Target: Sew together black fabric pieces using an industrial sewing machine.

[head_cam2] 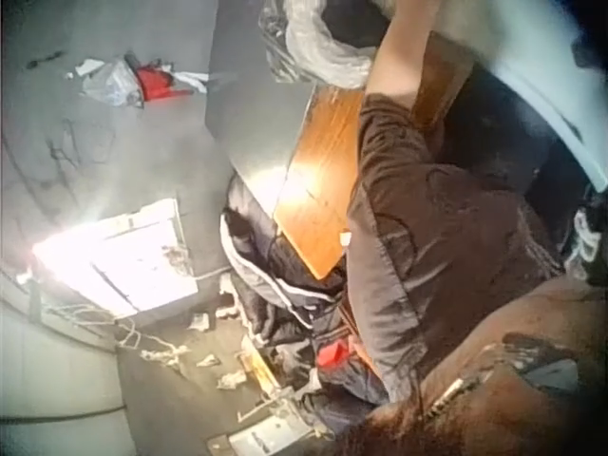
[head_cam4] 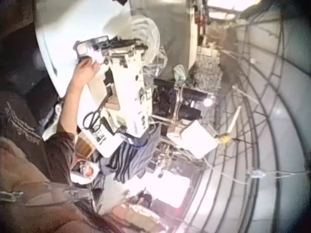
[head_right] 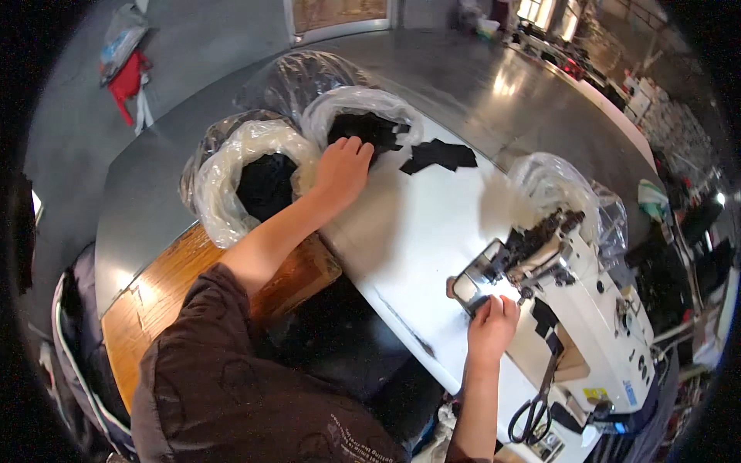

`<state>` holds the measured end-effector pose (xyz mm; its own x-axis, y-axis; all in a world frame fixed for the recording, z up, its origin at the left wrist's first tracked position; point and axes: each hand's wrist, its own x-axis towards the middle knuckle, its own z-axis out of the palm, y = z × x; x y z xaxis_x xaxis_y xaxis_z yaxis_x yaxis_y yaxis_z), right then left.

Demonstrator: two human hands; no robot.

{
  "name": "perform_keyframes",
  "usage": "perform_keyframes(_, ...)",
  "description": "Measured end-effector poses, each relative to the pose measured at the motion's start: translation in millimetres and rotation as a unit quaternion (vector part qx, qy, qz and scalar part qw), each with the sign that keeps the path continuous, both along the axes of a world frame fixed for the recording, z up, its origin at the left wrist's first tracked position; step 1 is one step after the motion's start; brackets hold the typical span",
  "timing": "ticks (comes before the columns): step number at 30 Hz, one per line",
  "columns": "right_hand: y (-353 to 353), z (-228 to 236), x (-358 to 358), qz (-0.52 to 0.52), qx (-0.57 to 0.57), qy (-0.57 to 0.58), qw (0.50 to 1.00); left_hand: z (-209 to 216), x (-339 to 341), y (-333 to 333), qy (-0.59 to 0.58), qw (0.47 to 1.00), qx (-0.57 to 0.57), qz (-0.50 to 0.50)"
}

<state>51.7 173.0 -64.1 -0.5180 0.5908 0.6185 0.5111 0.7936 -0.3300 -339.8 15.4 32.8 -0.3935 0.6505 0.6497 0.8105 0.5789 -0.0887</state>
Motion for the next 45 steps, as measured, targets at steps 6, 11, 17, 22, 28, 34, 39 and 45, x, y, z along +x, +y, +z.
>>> perform_keyframes(6,-43.0,59.0,-23.7,0.119,-0.105,0.119,0.980,38.3,97.2,-3.2,-0.067,0.944,-0.024,-0.322)
perform_keyframes(11,-63.4,88.6,-11.8,0.174,-0.449,0.065,0.874,26.9,148.4,17.3,-0.263,0.835,0.000,-0.483)
perform_keyframes(17,-18.8,85.9,73.2,-0.049,-0.289,-0.137,0.946,-39.8,200.2,54.5,-0.334,0.826,-0.193,-0.411)
perform_keyframes(22,65.1,29.6,136.4,-0.209,0.032,-0.202,0.956,-44.5,233.7,48.0,-0.047,0.868,-0.088,-0.487)
perform_keyframes(28,79.6,31.1,111.9,-0.206,-0.019,-0.345,0.915,-82.4,242.9,50.4,-0.168,0.805,-0.114,-0.558)
perform_keyframes(34,59.3,43.9,127.4,-0.208,0.205,-0.157,0.944,-82.8,246.1,63.7,-0.172,0.802,-0.040,-0.570)
perform_keyframes(39,-22.8,50.0,70.4,-0.025,-0.327,0.190,0.925,-32.1,238.6,55.7,-0.427,0.733,0.063,-0.526)
perform_keyframes(45,-50.9,48.1,29.8,0.054,-0.353,0.193,0.914,-34.0,184.8,73.0,-0.645,0.606,0.057,-0.461)
